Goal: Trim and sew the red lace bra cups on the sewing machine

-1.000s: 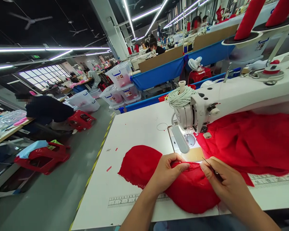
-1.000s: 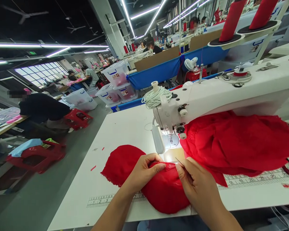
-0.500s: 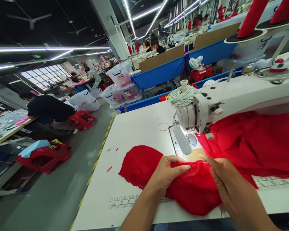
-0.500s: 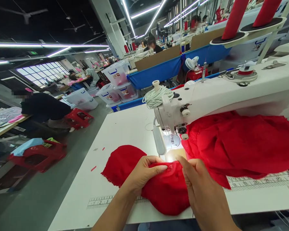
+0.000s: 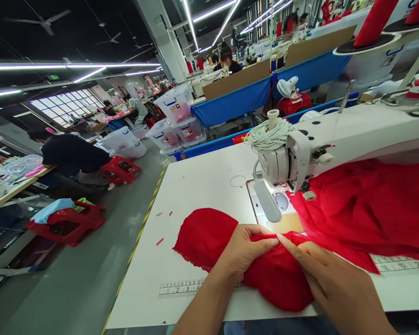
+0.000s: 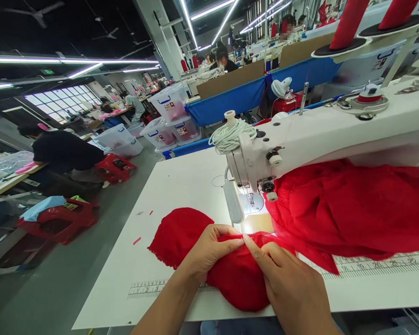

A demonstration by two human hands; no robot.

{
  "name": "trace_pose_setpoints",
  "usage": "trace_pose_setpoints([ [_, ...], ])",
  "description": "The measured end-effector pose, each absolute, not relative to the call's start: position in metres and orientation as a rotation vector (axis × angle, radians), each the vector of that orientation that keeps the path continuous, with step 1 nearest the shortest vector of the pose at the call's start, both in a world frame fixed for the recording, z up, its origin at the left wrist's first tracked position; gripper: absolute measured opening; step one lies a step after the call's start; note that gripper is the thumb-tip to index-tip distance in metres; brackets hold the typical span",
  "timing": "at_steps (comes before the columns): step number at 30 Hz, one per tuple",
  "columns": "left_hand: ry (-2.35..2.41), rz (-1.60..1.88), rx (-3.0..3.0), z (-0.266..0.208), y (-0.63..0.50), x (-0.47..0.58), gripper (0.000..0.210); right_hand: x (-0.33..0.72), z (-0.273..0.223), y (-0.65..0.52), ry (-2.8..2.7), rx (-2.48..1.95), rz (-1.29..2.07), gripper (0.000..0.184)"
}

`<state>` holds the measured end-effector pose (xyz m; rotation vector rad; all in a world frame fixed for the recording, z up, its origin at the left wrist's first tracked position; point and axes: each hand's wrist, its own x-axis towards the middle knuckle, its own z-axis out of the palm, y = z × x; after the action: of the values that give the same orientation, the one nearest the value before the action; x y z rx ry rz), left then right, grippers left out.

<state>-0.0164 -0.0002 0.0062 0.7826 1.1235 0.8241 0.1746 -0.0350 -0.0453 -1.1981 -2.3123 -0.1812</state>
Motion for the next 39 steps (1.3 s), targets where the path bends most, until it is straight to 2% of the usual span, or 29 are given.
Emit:
trace_pose_setpoints([
  [5,1.123,0.824,0.757,0.007,-0.001,-0.015,0.035,0.173,-0.049,-0.033,-2.258,-1.155,-0.005,0.063],
  [11,1.06,0.808,0.665,0.01,0.0,-0.017,0.037,0.161,-0.038,-0.038,-1.851,-1.187,0.733,0.042],
  [15,1.045,0.798,0.644,0.011,0.0,-0.018,0.036,0.162,-0.033,-0.035,-1.739,-1.104,0.925,0.038],
  [19,1.041,0.797,0.629,0.009,0.0,-0.017,0.035,0.166,-0.032,-0.029,-1.846,-0.986,0.865,0.046],
  [30,1.058,0.807,0.645,0.007,0.0,-0.017,0.036,0.167,-0.032,-0.032,-2.078,-1.089,0.32,0.057],
  [39,1.048,0.81,0.63,0.008,-0.001,-0.017,0.036,0.165,-0.036,-0.03,-2.024,-1.057,0.488,0.046],
])
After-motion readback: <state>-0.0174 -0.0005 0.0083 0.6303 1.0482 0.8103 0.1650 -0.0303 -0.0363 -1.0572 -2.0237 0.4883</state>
